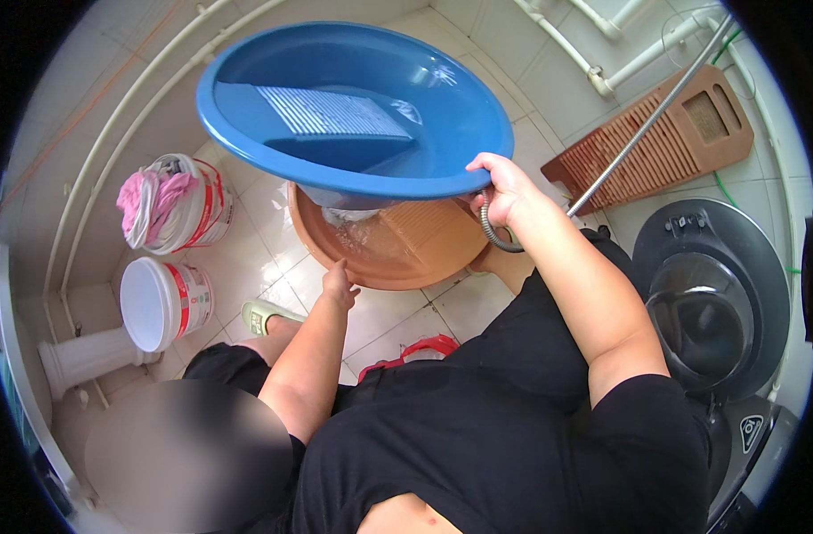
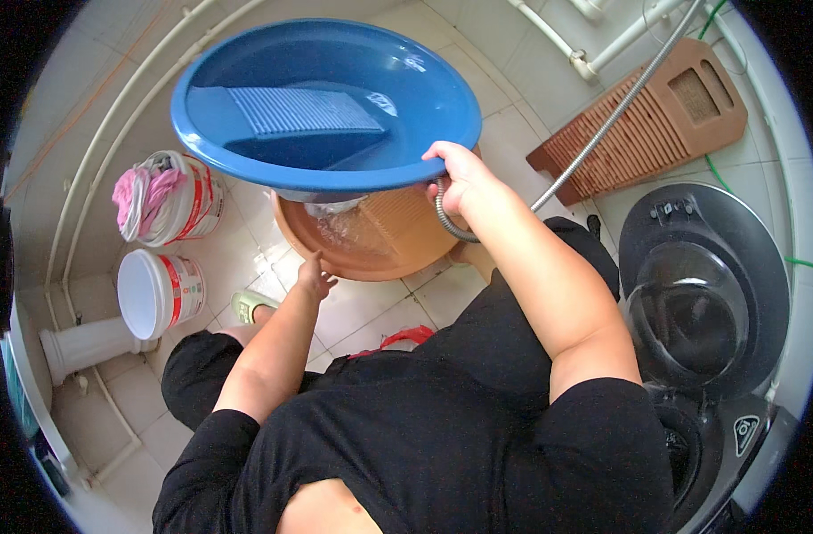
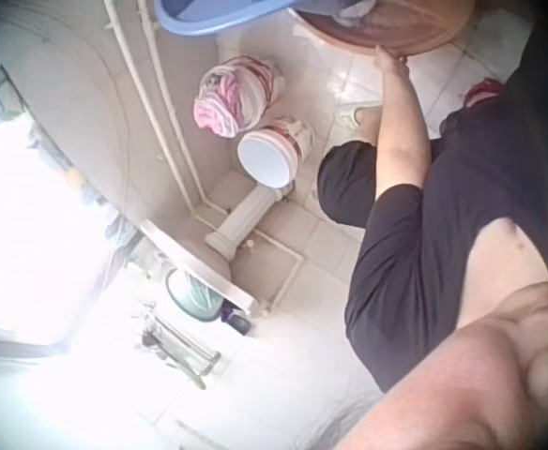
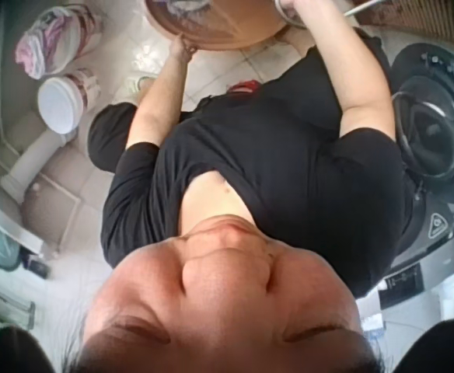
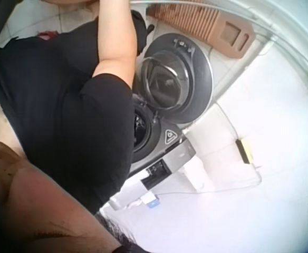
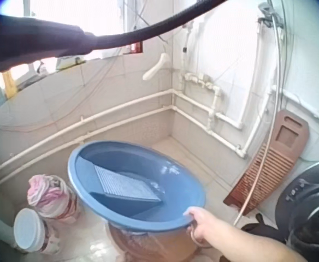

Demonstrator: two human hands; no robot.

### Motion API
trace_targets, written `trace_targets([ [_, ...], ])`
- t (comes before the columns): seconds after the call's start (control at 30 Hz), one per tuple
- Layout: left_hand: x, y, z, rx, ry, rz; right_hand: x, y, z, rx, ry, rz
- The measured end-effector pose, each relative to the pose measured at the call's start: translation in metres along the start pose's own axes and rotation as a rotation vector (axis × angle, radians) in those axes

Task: The person washes clothes by hand in a bathroom, using a blue basin and a washboard. They scrub a white garment, rinse it with a handheld shower head, and transfer it to a larger orange basin. The person then fills a white bucket with water and continues to rinse and scrub the clothes.

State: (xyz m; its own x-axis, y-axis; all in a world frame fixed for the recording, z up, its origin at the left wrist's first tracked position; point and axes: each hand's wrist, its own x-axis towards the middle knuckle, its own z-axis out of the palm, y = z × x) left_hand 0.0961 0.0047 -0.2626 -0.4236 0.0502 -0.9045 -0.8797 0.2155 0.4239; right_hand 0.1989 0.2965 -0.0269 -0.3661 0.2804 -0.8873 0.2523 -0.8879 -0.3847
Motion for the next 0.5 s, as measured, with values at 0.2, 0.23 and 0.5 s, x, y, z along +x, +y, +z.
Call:
trace_targets([
  [0.2, 0.032, 0.007, -0.021, -0.084, -0.158, -0.140, -0.004, -0.007, 0.021, 0.042, -0.002, 0.003],
  [0.23, 0.029, 0.011, -0.019, 0.013, -0.105, -0.115, -0.005, -0.007, 0.026, 0.040, 0.021, -0.012],
  [0.5, 0.040, 0.085, -0.075, 0.080, -0.016, 0.088, 0.008, -0.003, 0.070, -0.075, 0.098, -0.097],
])
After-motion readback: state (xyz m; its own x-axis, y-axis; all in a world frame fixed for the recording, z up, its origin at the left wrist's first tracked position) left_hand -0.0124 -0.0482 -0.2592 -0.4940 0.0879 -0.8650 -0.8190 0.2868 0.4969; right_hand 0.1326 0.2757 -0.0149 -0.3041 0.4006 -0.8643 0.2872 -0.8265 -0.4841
